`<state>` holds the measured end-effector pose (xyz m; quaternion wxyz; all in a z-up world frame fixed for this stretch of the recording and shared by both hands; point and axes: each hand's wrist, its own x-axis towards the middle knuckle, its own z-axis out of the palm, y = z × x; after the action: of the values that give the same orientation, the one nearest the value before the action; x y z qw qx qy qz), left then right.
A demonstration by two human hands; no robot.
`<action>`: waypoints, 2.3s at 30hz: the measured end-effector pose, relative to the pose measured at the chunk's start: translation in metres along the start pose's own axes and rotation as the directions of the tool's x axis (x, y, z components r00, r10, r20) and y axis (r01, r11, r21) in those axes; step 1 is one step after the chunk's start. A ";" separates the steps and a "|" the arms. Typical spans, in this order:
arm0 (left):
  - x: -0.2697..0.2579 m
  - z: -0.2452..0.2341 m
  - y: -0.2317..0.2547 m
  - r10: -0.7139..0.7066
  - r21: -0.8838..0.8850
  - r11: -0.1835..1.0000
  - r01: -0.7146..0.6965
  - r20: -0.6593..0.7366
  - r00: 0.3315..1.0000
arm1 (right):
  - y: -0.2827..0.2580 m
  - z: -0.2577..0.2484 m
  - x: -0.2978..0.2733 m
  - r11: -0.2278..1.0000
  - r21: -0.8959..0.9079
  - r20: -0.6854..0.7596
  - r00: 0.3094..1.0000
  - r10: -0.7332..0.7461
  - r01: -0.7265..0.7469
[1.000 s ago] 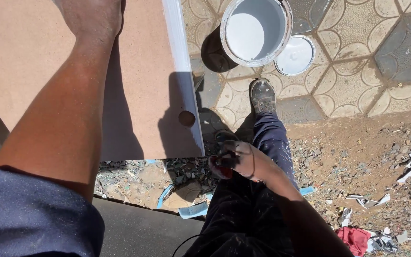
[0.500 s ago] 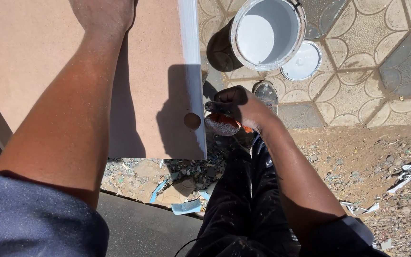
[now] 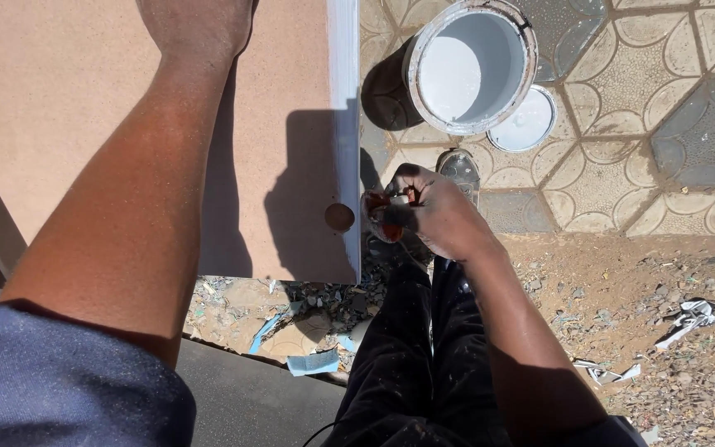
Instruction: Applying white paint to the surfaces and edges of wooden boards using a sponge applicator.
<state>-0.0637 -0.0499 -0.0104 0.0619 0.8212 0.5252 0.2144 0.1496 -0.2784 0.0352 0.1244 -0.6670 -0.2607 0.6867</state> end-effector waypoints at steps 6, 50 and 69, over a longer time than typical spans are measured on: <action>0.042 -0.010 0.022 0.065 -0.021 0.998 -0.067 -0.078 0.995 | 0.055 0.024 0.000 0.980 0.025 -0.023 0.980 0.200 -0.199; -0.085 -0.065 0.051 -0.212 0.345 0.936 0.070 0.396 0.894 | 0.125 0.092 -0.039 0.918 0.347 0.015 0.978 -0.208 0.190; -0.204 -0.076 0.188 -0.195 -0.663 0.698 0.270 0.187 0.963 | 0.099 -0.037 0.016 0.769 0.584 -0.406 0.914 0.000 0.260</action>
<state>-0.0110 -0.3236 0.0604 0.4128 0.6773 0.5050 0.3403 0.2025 -0.3454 -0.0291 0.4354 -0.6880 -0.0346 0.5795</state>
